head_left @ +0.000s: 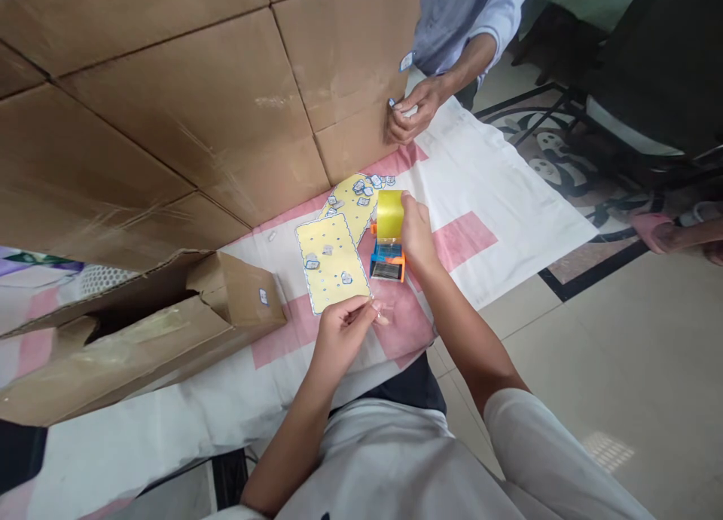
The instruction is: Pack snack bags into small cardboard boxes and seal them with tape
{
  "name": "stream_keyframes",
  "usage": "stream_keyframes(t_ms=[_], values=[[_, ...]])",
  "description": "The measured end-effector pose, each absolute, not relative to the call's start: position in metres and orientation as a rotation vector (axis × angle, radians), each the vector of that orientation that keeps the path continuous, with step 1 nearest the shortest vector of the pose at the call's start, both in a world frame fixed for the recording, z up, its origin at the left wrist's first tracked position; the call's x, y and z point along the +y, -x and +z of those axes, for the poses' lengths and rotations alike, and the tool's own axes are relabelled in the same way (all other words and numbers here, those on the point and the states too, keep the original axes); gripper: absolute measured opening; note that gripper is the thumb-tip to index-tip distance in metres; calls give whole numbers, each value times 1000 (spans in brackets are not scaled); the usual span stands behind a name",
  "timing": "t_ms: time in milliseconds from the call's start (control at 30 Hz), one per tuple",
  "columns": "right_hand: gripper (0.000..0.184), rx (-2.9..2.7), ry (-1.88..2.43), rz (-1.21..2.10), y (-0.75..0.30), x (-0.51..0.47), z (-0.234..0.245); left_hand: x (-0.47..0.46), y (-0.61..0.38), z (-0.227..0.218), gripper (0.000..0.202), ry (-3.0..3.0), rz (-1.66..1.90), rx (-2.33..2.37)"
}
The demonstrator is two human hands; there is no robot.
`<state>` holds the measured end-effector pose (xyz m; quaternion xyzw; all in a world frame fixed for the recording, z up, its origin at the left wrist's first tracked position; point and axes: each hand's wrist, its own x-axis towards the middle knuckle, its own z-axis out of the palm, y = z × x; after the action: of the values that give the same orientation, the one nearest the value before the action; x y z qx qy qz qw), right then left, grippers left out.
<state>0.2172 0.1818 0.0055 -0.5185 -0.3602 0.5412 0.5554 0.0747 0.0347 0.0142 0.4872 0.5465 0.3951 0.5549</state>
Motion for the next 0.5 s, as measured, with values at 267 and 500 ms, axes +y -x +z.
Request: stream_keyframes(t_ms=[267, 500], values=[[48, -839, 1121, 1425, -219, 181, 8, 38, -82, -7, 38, -1128, 915, 1263], [42, -759, 1164, 1630, -210, 175, 12, 45, -85, -32, 31, -1197, 977, 1314]])
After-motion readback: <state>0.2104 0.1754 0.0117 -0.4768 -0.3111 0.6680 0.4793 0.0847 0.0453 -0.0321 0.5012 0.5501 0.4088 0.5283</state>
